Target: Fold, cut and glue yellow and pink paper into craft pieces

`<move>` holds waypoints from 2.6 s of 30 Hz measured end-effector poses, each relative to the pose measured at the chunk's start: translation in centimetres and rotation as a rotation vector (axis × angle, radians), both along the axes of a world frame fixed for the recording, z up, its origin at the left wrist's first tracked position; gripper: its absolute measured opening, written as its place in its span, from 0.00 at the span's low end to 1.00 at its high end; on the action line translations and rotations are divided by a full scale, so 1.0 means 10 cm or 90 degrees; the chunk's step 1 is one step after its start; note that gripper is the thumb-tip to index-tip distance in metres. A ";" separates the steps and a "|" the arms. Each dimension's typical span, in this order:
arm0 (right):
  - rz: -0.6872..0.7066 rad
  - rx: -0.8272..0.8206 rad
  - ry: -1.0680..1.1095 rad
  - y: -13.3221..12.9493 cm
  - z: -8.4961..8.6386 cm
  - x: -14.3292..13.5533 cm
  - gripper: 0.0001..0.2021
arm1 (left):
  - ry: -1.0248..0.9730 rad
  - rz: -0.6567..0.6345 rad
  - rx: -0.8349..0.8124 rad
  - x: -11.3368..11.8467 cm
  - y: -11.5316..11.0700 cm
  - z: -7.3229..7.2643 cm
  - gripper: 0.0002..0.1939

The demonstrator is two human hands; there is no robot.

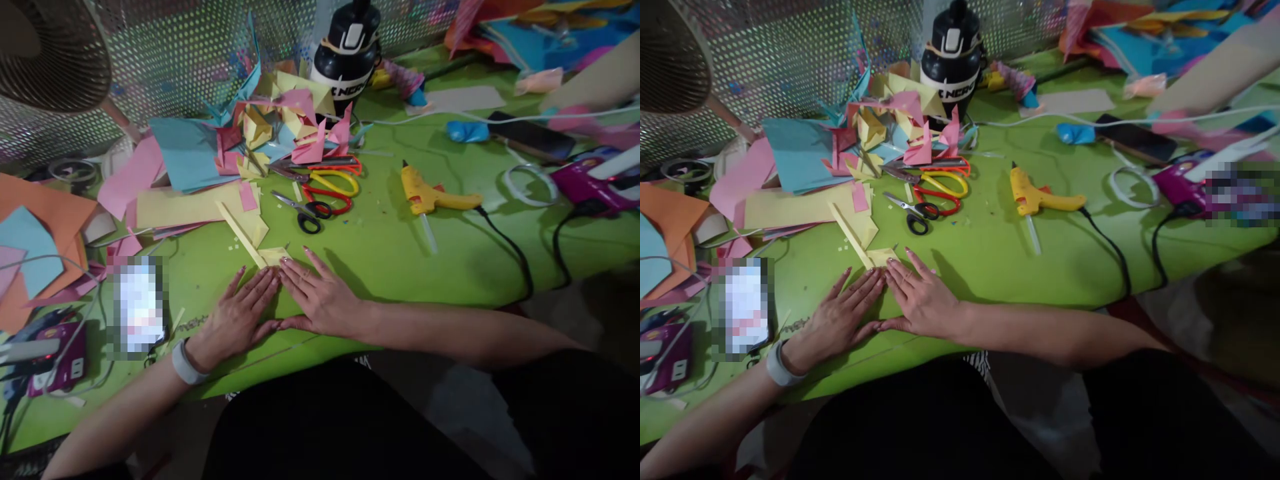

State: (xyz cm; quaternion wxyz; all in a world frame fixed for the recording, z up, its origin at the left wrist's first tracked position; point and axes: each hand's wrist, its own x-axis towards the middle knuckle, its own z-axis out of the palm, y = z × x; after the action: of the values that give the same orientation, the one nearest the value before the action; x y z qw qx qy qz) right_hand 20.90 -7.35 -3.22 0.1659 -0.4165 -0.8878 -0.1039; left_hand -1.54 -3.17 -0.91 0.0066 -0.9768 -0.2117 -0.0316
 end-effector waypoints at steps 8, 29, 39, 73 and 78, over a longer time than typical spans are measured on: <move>-0.006 -0.010 0.017 0.00 0.03 -0.01 0.42 | -0.003 0.015 0.004 0.05 -0.06 0.01 0.34; 0.063 -0.016 -0.051 -0.06 0.09 0.23 0.30 | 0.049 0.021 0.002 0.04 -0.04 -0.01 0.36; 0.058 -0.211 0.133 0.78 0.57 0.26 0.12 | 0.049 -0.175 -0.074 -0.49 0.08 0.42 0.27; -0.009 -0.742 0.590 0.54 0.06 0.04 0.18 | -0.139 0.177 -0.007 -0.06 0.19 0.02 0.22; 0.134 -0.641 0.417 0.54 0.13 0.16 0.20 | -0.089 0.122 -0.103 -0.09 0.30 -0.14 0.25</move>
State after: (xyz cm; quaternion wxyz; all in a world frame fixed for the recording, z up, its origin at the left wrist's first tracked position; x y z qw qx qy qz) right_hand 22.51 -1.97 -1.95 0.2221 -0.3640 -0.7672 0.4791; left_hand -2.47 -0.16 -2.33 -0.0840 -0.9448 -0.3060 -0.0819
